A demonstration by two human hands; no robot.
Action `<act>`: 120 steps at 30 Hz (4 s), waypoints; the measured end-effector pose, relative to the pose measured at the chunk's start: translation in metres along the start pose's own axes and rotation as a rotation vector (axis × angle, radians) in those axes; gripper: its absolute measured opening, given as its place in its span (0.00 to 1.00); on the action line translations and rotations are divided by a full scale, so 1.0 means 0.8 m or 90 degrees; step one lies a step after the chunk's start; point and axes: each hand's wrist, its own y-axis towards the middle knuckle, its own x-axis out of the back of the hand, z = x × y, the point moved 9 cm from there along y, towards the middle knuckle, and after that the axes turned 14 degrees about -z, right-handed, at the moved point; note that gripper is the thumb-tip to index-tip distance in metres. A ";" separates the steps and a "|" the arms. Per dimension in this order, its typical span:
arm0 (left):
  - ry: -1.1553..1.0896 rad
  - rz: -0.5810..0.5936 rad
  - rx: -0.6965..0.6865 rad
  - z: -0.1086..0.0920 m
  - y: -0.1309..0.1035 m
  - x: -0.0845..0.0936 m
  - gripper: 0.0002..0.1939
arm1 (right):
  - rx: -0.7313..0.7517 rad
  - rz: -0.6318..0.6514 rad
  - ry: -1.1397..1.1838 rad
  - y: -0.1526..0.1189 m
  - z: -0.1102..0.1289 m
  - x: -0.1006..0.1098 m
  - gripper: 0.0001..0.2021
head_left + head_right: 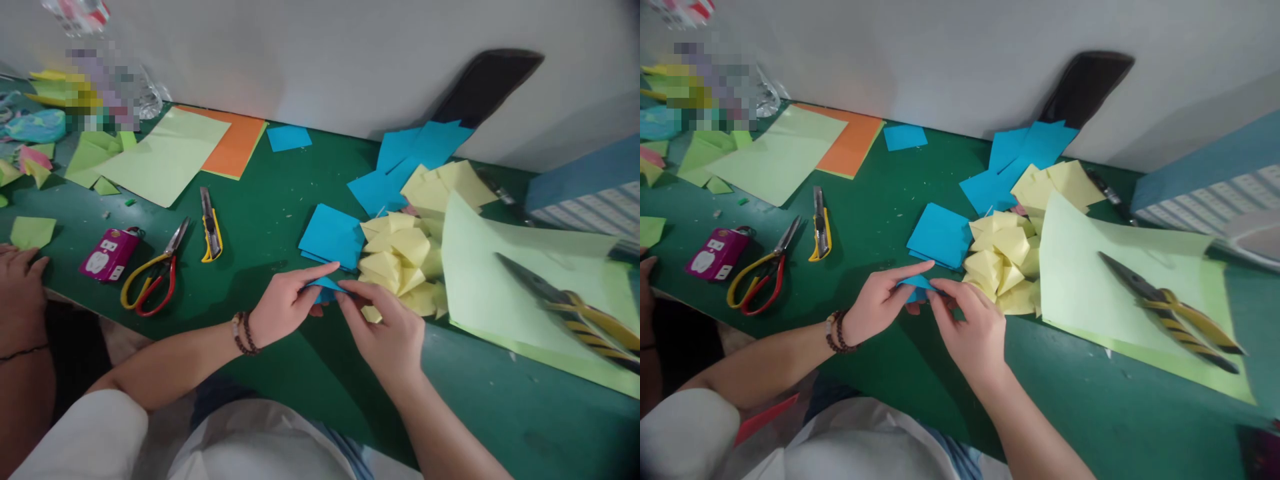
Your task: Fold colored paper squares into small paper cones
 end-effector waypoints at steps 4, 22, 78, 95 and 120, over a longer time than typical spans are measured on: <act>0.041 0.014 -0.017 0.001 -0.001 -0.005 0.22 | 0.068 -0.012 -0.004 0.003 0.011 0.003 0.05; 0.072 -0.072 -0.176 -0.029 0.000 0.009 0.08 | 0.163 -0.006 -0.054 0.004 0.022 -0.001 0.04; -0.541 0.192 0.410 0.034 0.000 -0.034 0.21 | 0.034 -0.078 0.204 0.000 -0.007 0.017 0.15; -0.364 0.214 0.250 0.019 0.002 -0.030 0.27 | -0.551 0.106 0.501 -0.016 -0.055 -0.028 0.14; -0.328 0.169 0.274 0.025 0.005 -0.021 0.25 | -0.402 0.152 0.366 -0.008 -0.054 -0.032 0.11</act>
